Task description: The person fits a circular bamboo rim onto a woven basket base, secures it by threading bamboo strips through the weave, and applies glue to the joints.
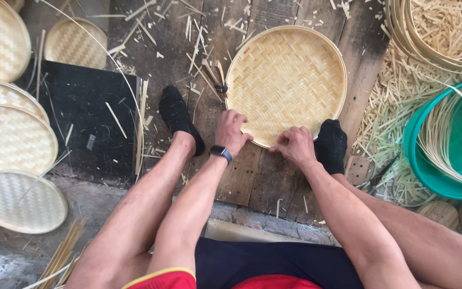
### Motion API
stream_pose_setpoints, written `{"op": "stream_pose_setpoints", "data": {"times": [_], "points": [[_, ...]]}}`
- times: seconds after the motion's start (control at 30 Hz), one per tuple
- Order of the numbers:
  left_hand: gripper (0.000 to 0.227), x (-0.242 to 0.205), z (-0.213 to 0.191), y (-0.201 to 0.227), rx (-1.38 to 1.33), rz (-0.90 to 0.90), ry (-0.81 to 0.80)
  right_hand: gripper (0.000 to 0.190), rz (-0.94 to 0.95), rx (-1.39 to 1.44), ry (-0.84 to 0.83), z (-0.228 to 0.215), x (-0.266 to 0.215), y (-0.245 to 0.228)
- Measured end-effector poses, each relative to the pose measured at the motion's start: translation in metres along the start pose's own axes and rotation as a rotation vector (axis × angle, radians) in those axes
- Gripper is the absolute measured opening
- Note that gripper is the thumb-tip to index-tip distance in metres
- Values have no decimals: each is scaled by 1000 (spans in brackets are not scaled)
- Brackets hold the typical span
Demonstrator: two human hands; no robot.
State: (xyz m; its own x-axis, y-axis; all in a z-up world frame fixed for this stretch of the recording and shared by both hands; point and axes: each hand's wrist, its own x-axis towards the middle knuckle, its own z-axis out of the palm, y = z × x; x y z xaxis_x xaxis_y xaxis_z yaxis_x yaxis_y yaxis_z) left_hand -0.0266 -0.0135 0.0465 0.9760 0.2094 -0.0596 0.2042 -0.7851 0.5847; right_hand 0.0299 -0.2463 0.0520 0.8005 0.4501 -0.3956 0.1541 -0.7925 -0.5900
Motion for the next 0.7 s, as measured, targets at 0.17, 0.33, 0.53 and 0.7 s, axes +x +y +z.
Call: {"op": "stream_pose_setpoints", "data": {"times": [0.17, 0.33, 0.53, 0.7], "points": [[41, -13, 32, -28, -826, -943, -90, 47, 67, 0, -20, 11, -2, -2], [31, -7, 57, -41, -984, -1103, -91, 42, 170, -35, 24, 20, 2, -8], [27, -7, 55, -24, -734, -1126, 51, 41, 82, 12, 121, 25, -3, -6], [35, -27, 50, -19, -891, -949, -12, 39, -8, 105, -2, 16, -1, 10]]}}
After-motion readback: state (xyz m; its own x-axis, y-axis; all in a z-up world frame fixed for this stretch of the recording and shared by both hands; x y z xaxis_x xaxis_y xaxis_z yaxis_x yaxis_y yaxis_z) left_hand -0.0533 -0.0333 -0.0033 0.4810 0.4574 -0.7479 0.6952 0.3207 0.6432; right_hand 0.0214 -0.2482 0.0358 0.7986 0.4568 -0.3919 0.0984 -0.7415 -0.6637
